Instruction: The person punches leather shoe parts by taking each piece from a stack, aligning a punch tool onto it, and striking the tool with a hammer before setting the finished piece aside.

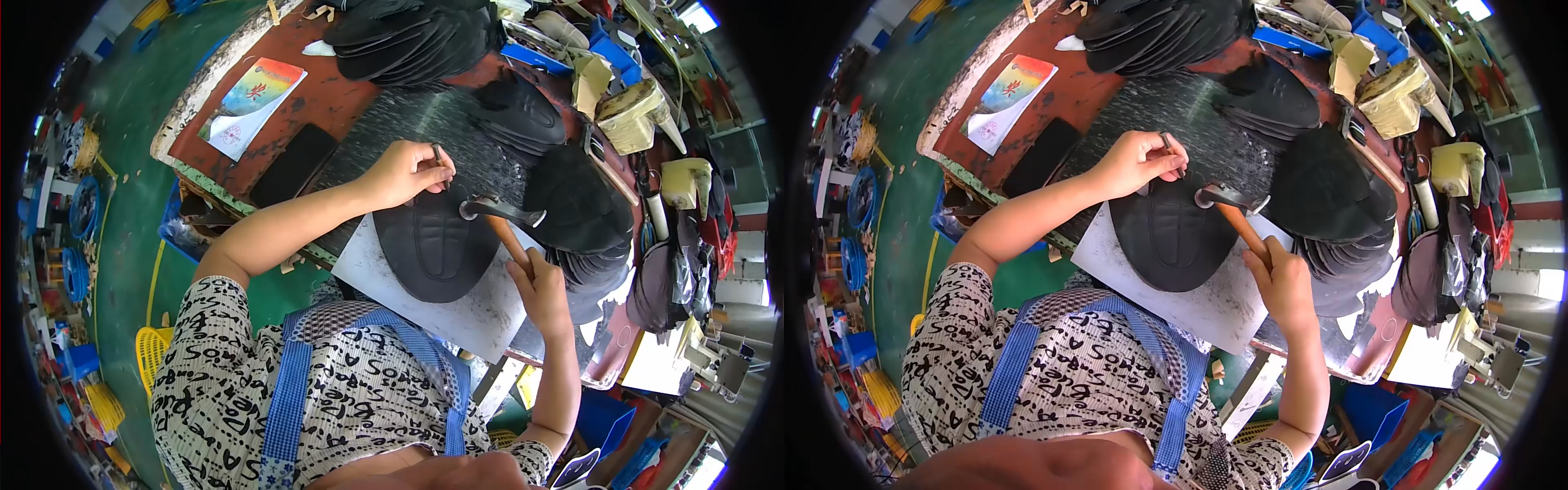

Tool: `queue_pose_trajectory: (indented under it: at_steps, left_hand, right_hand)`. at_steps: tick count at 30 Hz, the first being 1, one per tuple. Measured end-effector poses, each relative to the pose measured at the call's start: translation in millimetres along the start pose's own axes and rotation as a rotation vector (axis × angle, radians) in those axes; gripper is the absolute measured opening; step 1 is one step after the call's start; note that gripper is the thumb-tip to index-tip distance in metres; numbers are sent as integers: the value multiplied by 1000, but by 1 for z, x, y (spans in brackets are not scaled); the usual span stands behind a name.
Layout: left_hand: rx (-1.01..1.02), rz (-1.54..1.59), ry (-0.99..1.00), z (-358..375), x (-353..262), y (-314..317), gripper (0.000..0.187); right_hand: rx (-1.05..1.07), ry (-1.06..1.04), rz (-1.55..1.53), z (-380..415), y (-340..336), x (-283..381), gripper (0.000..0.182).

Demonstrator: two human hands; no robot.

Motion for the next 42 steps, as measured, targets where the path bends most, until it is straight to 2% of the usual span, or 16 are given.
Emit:
queue_pose_trajectory:
  at_steps: [5,8,12,15,16,17,19,20,21,23,31,34,38,39,41,42]
  left_hand:
    - [-13,9,15,3,-1,0,11]
    - [20,-183,69,2,-2,0,10]
    - [-23,-626,463,4,-20,10,9]
    - [-42,-717,501,6,-18,16,7]
    - [-28,-722,501,7,-21,16,8]
    - [-13,-746,492,7,-23,16,8]
    - [18,-794,480,8,-26,14,8]
    - [-3,-501,283,4,-20,10,8]
    - [-29,-203,77,3,-8,5,10]
    - [-37,-34,17,4,-1,-10,14]
    - [-48,-96,52,6,-2,-7,12]
    - [-40,-538,300,12,-22,-1,11]
    - [-74,-663,545,14,-18,3,11]
    - [-62,-707,564,14,-18,4,11]
    - [-28,-796,607,15,-20,7,11]
    - [-12,-675,468,13,-19,4,12]
  right_hand:
    - [15,-8,-11,-4,-5,-2,31]
    - [-23,-57,-36,-10,-15,-5,36]
    - [-218,-169,-501,-8,-40,23,44]
    - [-289,-463,-919,-9,-34,38,39]
    - [-292,-396,-796,-10,-24,29,39]
    - [-297,-195,-382,-11,-18,23,40]
    - [-21,-15,-335,-16,-9,14,38]
    - [-89,-55,-184,-15,-14,12,35]
    - [-115,-31,-227,-14,-13,10,35]
    - [-162,25,-315,-10,-9,4,36]
    - [-154,-36,-314,-16,-15,7,39]
    - [-231,-97,-495,-16,-23,21,41]
    - [-279,-578,-787,-16,-27,34,41]
    - [-356,-529,-803,-15,-17,42,44]
    - [-180,-283,-367,-18,-15,40,39]
    - [-81,-176,-180,-19,-16,38,34]
Point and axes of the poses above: each hand's wrist, its own z-axis away from the middle knuckle, its own y-axis out of the palm, x = y × z, the point moved 1 cm from there along -z, towards the middle knuckle, and after that the axes turned 3 degrees about y, right-handed, at the moved point
